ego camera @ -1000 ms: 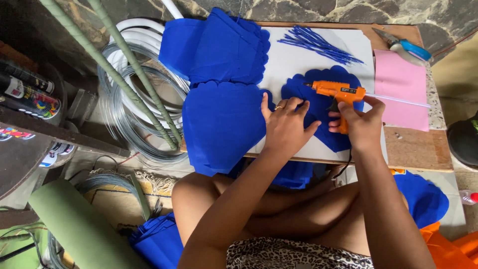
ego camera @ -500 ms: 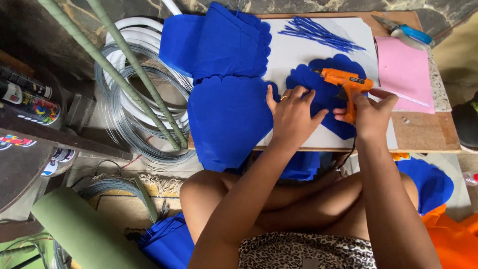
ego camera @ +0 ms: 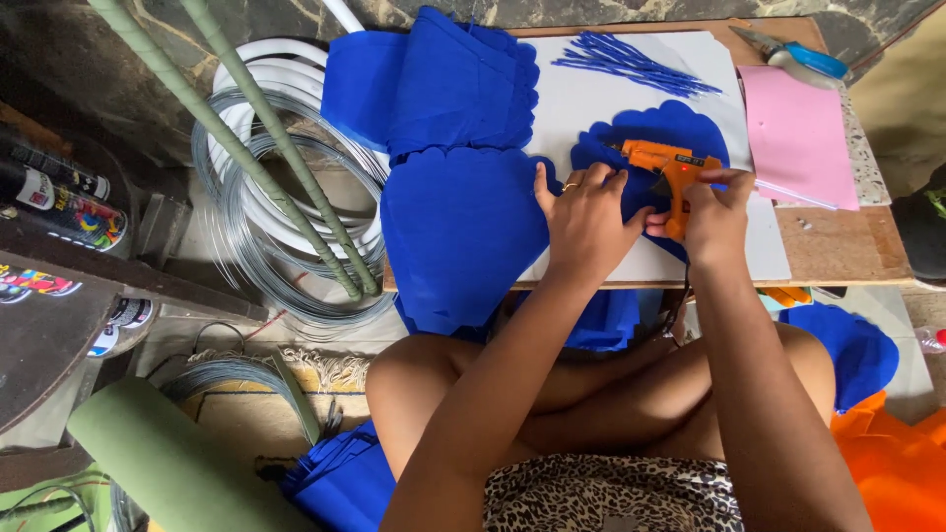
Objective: Trimming the edges of blue fabric petals and gluing thin support wires to them using a hot glue gun.
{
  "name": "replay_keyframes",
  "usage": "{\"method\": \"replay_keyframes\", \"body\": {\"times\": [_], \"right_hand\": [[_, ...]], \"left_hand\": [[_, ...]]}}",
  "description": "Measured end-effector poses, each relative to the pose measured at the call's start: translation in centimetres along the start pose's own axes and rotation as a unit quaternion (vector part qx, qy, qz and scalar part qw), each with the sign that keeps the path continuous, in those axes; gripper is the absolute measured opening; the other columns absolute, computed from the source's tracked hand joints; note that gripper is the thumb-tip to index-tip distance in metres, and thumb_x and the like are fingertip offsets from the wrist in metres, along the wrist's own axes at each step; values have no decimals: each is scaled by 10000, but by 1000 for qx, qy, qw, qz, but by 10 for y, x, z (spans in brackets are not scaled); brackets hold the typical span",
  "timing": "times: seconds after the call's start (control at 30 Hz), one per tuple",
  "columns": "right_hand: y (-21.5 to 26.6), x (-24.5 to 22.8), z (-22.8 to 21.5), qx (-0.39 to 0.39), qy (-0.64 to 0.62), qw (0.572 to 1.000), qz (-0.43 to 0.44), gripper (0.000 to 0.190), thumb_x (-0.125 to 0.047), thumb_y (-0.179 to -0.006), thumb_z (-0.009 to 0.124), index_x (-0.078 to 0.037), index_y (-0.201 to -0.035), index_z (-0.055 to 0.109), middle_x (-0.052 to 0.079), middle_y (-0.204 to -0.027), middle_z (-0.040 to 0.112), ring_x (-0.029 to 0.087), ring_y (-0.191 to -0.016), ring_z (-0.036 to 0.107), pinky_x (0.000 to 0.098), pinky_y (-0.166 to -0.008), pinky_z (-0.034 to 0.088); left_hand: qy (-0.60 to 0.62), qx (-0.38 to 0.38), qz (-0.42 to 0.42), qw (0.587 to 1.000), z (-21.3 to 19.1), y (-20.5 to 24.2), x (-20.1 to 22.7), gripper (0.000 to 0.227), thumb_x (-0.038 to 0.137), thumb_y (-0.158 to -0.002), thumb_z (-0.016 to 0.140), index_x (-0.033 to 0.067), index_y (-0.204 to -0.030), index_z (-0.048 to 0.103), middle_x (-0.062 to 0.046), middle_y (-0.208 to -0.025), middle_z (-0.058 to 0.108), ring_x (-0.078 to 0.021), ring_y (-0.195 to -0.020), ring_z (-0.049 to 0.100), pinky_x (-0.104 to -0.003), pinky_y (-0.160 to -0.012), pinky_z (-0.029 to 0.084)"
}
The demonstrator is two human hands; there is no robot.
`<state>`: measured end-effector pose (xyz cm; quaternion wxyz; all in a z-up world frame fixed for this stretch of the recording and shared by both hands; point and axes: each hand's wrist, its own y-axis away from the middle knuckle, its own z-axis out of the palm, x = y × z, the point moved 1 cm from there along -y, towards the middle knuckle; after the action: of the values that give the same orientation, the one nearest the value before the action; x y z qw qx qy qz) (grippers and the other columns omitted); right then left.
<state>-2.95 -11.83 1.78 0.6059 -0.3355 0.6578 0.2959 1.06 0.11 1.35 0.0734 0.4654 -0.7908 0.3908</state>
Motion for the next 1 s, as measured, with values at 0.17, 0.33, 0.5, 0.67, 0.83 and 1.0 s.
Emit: {"method": "replay_keyframes", "body": {"times": [0.17, 0.33, 0.5, 0.67, 0.83, 1.0], "right_hand": [[10, -12, 2, 17, 10, 1000, 9, 167, -64, -865, 338, -41, -1029, 323, 191, -884, 460, 204, -525, 600, 293, -419, 573], [8, -10, 3, 18, -1, 1000, 9, 173, -59, -861, 347, -41, -1033, 332, 189, -886, 470, 200, -522, 607, 294, -418, 580], [9, -12, 4, 21, 10, 1000, 14, 180, -51, -854, 345, -44, -1034, 338, 196, -898, 466, 185, -517, 601, 287, -416, 579], [8, -10, 3, 23, 5, 999, 25, 181, -60, -852, 346, -58, -1033, 341, 217, -932, 459, 195, -524, 604, 285, -427, 582], [7, -9, 2, 24, 10, 999, 23, 173, -53, -848, 341, -47, -1020, 336, 207, -900, 462, 207, -517, 608, 287, -418, 581], [8, -10, 3, 24, 6, 1000, 20, 179, -48, -840, 338, -39, -1018, 343, 208, -894, 457, 210, -507, 608, 286, -424, 584]], "left_hand": [[-4, 1, 7, 1000, 3, 2, -1, 427, 365, -614, 747, 69, -911, 669, -54, -863, 615, -203, -863, 606, -606, -998, -12], [-9, 0, 12, 1000, 3, 2, -1, 429, 372, -619, 743, 70, -913, 667, -50, -868, 613, -201, -869, 602, -609, -991, -12], [-11, 15, 21, 1000, 5, 1, -1, 424, 370, -610, 747, 72, -901, 669, -50, -851, 610, -201, -844, 602, -605, -996, 5], [-16, 23, 24, 999, 9, 3, -2, 406, 366, -609, 748, 82, -889, 674, -47, -851, 609, -196, -836, 601, -600, -998, 21], [-17, 26, 28, 999, 5, 2, 1, 404, 360, -602, 753, 79, -882, 679, -50, -850, 609, -199, -840, 598, -596, -994, 27], [-13, 24, 31, 999, 5, 2, 1, 391, 350, -608, 752, 77, -879, 683, -52, -848, 611, -201, -841, 596, -596, -992, 19]]}}
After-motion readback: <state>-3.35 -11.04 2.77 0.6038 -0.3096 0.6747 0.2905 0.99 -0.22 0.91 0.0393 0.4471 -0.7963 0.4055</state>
